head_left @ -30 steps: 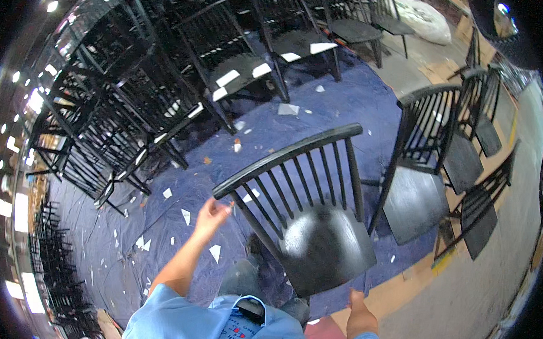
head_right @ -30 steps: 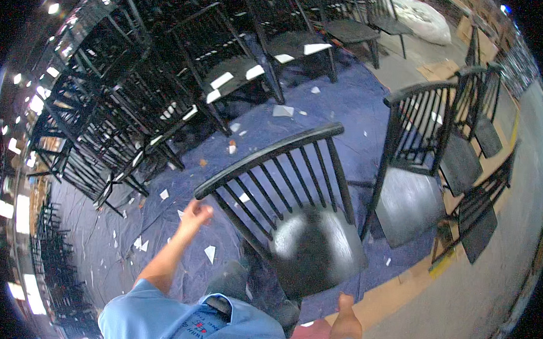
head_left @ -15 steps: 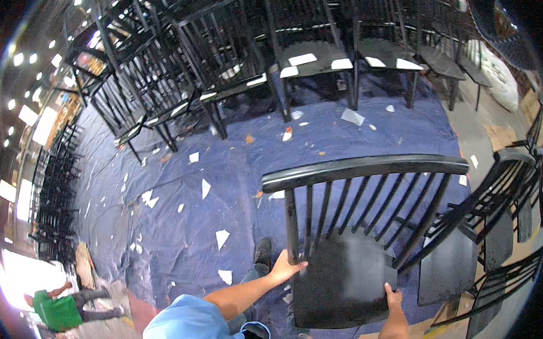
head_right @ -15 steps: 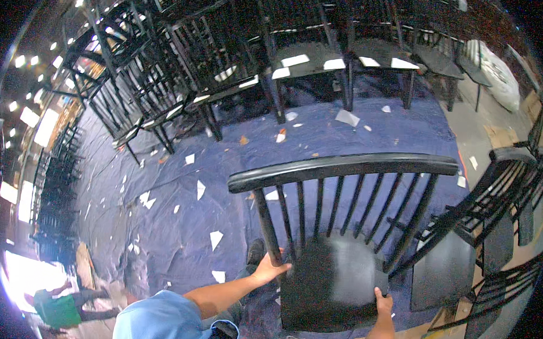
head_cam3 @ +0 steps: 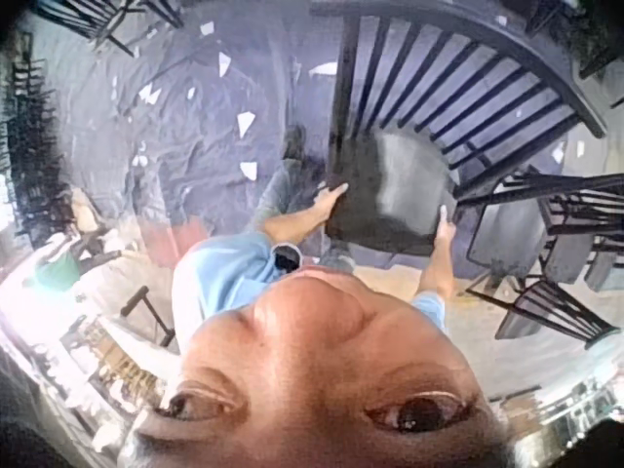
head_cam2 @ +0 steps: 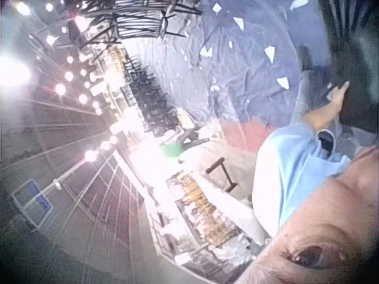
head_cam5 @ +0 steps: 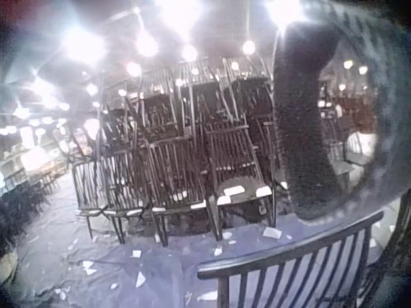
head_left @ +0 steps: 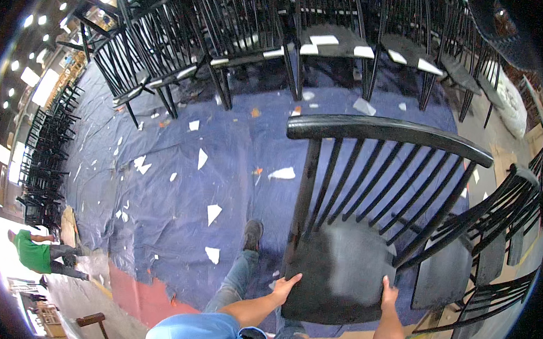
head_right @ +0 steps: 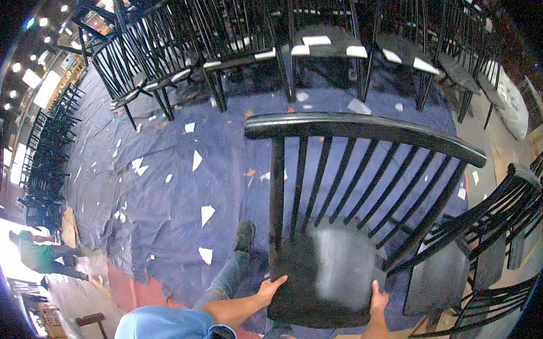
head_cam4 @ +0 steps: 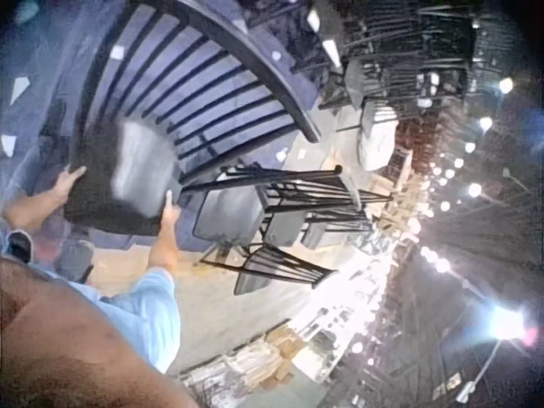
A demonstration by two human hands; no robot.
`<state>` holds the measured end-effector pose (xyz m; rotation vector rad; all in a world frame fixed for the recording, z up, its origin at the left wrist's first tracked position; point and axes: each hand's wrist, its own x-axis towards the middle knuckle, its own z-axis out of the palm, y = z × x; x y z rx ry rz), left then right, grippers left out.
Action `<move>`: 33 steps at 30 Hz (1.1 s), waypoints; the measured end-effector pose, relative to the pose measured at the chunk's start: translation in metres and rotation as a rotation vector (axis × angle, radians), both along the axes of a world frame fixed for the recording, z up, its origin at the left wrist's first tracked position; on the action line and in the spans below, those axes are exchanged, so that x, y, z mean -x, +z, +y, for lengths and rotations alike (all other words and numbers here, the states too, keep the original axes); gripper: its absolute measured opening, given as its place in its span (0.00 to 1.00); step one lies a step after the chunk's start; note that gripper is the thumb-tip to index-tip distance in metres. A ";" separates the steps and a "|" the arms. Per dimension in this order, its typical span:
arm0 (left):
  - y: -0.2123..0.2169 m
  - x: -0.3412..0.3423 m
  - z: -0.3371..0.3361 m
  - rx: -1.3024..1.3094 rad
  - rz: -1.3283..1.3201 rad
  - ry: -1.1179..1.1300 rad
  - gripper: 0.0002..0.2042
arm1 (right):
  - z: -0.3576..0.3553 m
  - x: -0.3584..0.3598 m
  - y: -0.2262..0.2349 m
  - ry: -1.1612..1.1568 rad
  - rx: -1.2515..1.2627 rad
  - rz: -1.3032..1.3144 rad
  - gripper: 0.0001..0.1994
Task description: The person repeatedly picks up black chairs from a pile, lifts them, and stacks them onto a growing vertical stack. The person also handles small white paper pieces, placing them between chair seats during stacking. The work occurs in a warehouse-like area with a blue tarp on the floor.
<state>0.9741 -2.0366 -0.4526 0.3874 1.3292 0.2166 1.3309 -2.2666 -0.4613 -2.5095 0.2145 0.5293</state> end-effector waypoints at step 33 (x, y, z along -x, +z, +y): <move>0.813 0.228 0.441 -2.045 -0.426 -0.334 0.39 | 0.492 0.181 0.652 0.509 -1.663 0.065 0.41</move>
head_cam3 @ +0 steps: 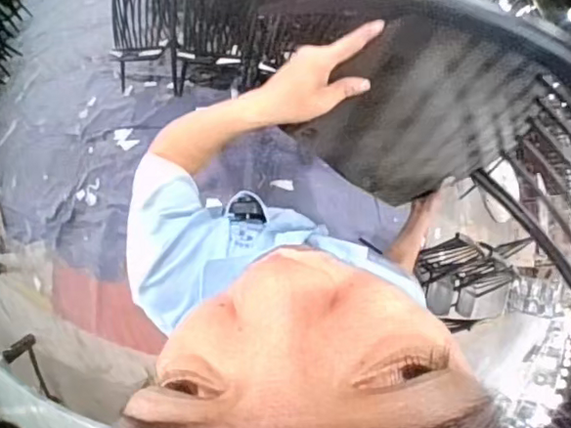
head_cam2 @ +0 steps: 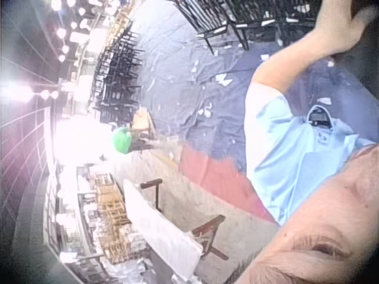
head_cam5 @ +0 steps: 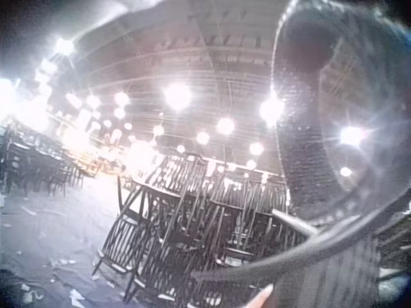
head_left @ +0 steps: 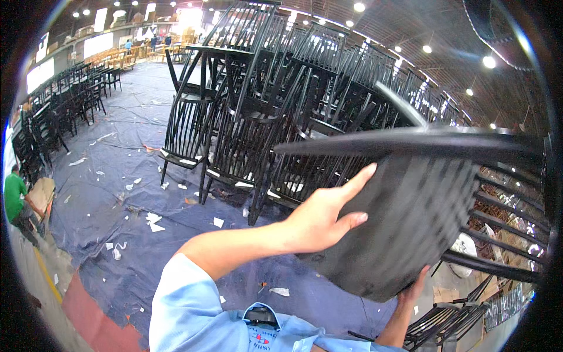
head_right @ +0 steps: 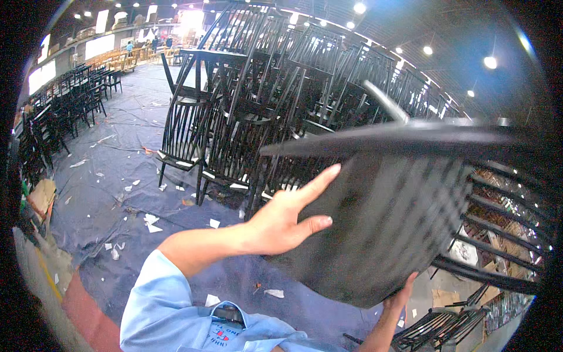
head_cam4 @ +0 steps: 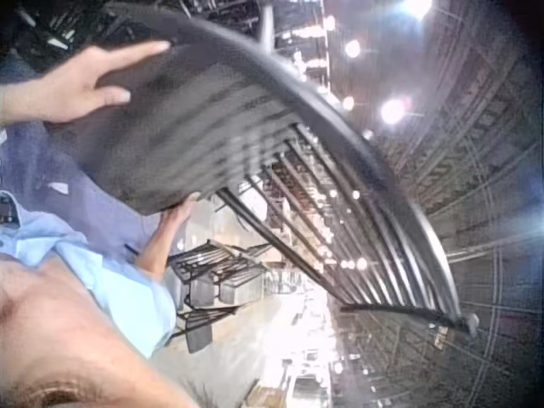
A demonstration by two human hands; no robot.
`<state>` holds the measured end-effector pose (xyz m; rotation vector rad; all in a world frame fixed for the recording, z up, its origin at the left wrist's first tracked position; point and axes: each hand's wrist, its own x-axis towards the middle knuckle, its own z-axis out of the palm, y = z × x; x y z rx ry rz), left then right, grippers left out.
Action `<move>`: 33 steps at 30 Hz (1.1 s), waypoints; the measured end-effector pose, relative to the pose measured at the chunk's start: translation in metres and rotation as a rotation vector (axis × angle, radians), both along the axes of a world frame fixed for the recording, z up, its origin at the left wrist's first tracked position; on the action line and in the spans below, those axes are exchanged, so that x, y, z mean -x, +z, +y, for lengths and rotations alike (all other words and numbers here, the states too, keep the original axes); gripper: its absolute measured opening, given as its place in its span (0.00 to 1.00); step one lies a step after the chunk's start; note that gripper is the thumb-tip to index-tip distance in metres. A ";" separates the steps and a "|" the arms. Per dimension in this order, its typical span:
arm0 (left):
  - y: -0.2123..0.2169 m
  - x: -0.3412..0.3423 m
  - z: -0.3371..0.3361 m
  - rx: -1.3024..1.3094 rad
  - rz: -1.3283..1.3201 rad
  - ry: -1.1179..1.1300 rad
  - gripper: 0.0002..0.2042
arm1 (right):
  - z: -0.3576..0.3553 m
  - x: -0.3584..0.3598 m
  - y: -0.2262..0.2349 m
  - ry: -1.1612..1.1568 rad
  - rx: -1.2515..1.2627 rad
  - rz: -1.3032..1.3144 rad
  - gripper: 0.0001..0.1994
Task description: The person repeatedly picks up black chairs from a pile, lifts them, and stacks them onto a growing vertical stack. The person also handles small white paper pieces, placing them between chair seats during stacking. The work occurs in a warehouse-like area with a blue tarp on the floor.
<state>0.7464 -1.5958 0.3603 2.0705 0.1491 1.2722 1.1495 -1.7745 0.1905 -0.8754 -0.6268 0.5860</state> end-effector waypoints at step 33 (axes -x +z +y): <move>0.223 0.053 0.547 0.169 0.003 0.366 0.37 | 0.632 -0.056 0.382 0.274 -0.028 -0.582 0.22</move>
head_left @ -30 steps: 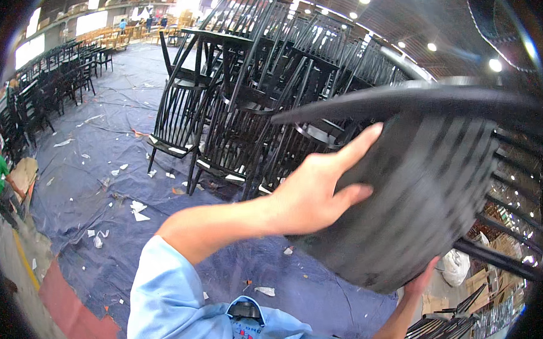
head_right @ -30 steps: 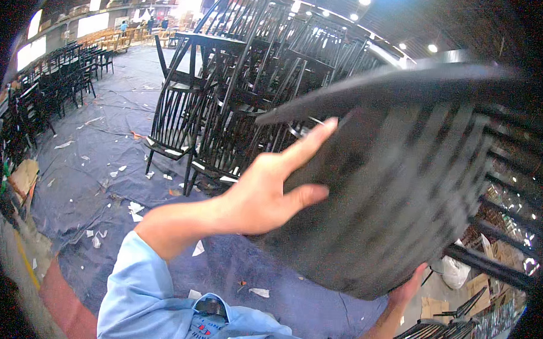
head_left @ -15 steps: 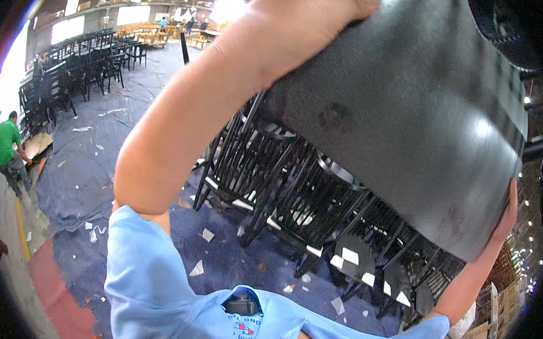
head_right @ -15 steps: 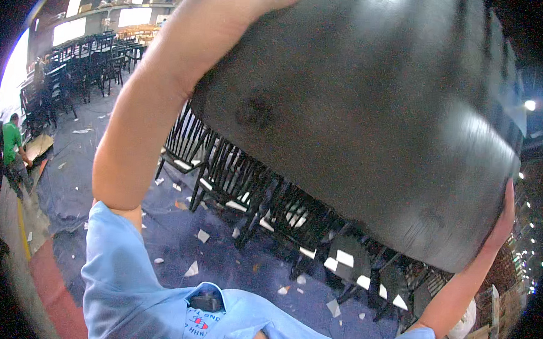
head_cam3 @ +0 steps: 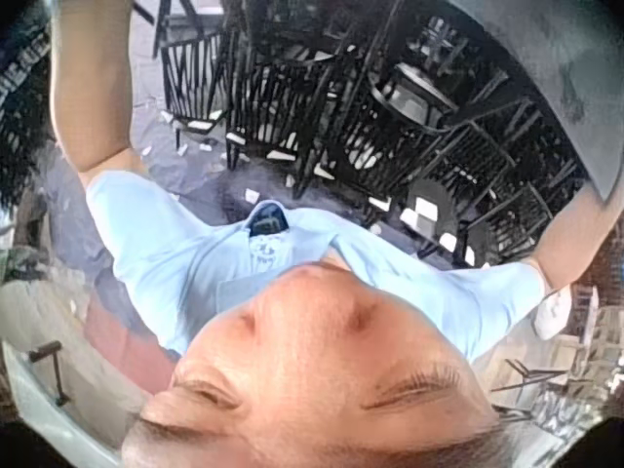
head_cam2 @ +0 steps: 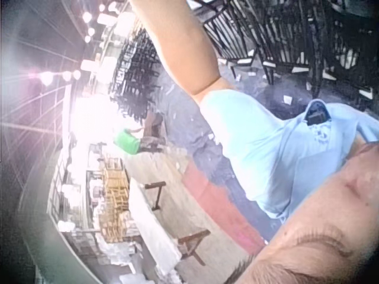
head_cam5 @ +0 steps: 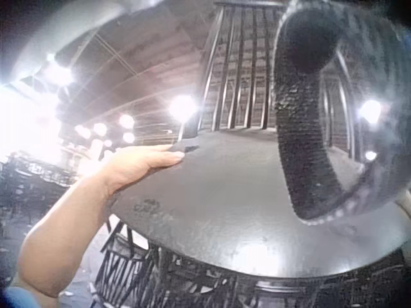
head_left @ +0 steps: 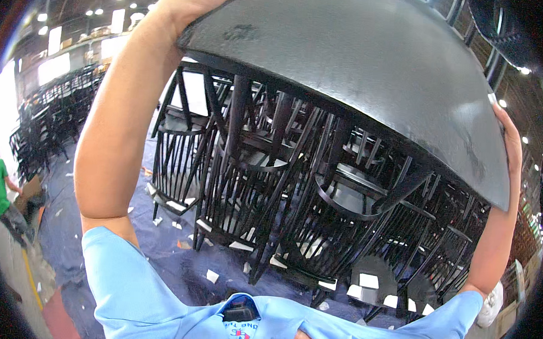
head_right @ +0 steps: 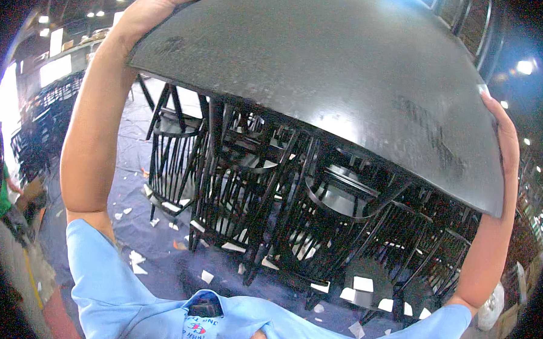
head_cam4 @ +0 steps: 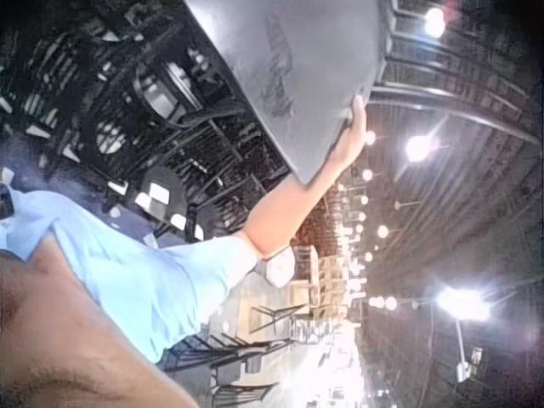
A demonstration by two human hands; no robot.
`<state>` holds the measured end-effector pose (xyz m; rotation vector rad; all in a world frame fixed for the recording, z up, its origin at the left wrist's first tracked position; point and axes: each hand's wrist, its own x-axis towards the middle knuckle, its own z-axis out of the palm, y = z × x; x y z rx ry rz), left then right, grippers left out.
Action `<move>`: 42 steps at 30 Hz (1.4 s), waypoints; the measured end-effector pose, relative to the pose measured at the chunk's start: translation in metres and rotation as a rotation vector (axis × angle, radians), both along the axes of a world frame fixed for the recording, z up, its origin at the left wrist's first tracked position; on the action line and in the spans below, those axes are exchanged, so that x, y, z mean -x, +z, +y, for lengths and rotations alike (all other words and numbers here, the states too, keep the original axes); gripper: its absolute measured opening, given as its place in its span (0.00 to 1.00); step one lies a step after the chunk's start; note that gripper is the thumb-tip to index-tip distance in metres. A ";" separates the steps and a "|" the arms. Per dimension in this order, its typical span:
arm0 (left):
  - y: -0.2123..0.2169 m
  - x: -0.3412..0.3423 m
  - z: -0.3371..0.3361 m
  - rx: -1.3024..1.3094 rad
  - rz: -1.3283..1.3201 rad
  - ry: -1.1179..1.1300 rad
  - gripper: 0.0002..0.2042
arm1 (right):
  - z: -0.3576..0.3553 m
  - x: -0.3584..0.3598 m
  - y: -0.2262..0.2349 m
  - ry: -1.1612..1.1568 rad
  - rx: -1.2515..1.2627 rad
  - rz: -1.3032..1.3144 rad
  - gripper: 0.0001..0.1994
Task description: The person repeatedly picks up black chairs from a pile, lifts them, and stacks them onto a growing vertical stack. The person also handles small white paper pieces, placing them between chair seats during stacking. The work occurs in a warehouse-like area with a blue tarp on the floor.
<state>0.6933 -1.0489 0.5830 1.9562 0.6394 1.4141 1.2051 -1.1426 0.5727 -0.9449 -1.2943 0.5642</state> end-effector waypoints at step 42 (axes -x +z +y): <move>-0.102 -0.011 0.459 0.518 0.056 -0.029 0.15 | 0.385 0.021 -0.077 0.186 0.563 0.191 0.18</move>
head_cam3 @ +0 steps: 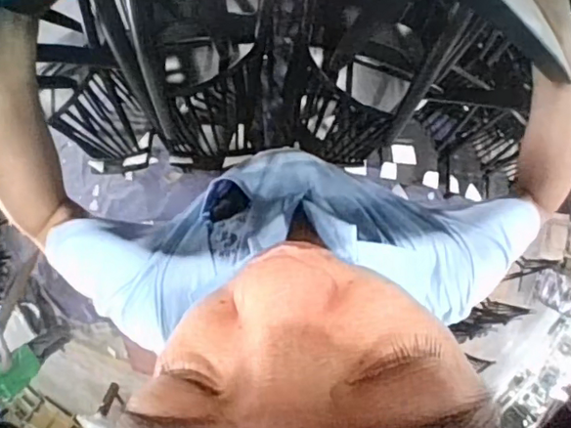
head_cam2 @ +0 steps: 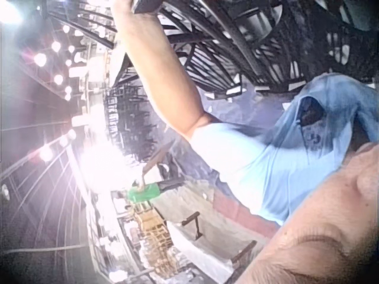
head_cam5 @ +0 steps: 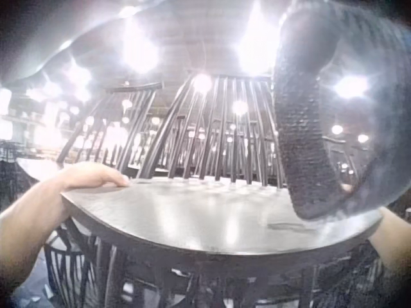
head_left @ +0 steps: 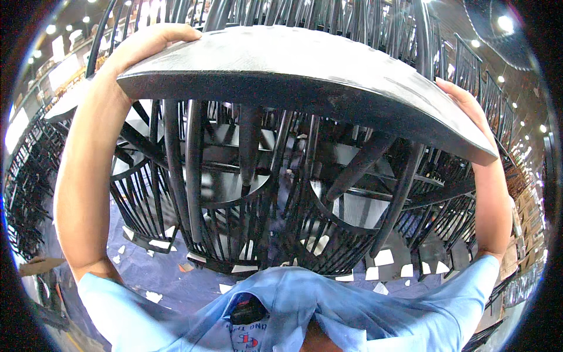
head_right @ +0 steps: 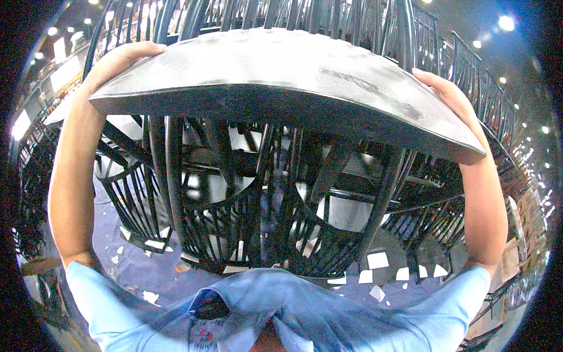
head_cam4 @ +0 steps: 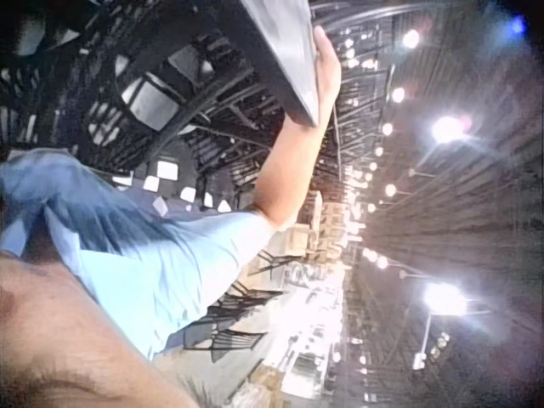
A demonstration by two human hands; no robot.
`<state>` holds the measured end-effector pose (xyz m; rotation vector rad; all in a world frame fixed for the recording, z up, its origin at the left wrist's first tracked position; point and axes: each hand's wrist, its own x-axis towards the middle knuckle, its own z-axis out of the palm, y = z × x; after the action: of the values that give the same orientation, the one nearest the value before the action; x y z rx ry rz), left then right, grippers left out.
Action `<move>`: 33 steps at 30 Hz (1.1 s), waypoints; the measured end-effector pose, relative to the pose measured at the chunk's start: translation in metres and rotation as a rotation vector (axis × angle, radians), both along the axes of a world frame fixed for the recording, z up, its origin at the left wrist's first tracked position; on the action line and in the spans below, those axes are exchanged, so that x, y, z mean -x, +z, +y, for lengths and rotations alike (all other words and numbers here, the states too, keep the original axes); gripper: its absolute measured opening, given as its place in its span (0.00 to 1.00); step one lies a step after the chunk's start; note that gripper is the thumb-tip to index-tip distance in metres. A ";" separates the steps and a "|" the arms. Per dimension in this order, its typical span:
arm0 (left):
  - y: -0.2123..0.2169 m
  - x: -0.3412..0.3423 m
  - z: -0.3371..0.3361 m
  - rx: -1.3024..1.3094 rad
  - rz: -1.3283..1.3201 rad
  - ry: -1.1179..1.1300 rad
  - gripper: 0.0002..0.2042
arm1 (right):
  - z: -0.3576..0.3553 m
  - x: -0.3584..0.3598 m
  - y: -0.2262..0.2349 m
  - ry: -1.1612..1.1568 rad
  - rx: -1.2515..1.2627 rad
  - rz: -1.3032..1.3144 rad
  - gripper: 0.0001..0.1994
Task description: The person repeatedly picks up black chairs from a pile, lifts them, and stacks them onto a growing vertical stack. The person also handles small white paper pieces, placing them between chair seats during stacking. The work occurs in a warehouse-like area with a blue tarp on the floor.
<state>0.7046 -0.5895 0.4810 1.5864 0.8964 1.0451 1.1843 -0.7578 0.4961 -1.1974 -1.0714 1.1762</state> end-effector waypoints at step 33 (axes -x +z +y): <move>-0.037 0.000 0.041 -0.063 0.089 -0.077 0.22 | 0.031 -0.001 -0.036 -0.047 0.119 0.007 0.20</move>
<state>0.7045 -0.5481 0.4441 1.7178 0.8628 0.9631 1.1854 -0.7267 0.4603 -1.3031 -0.9740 1.2203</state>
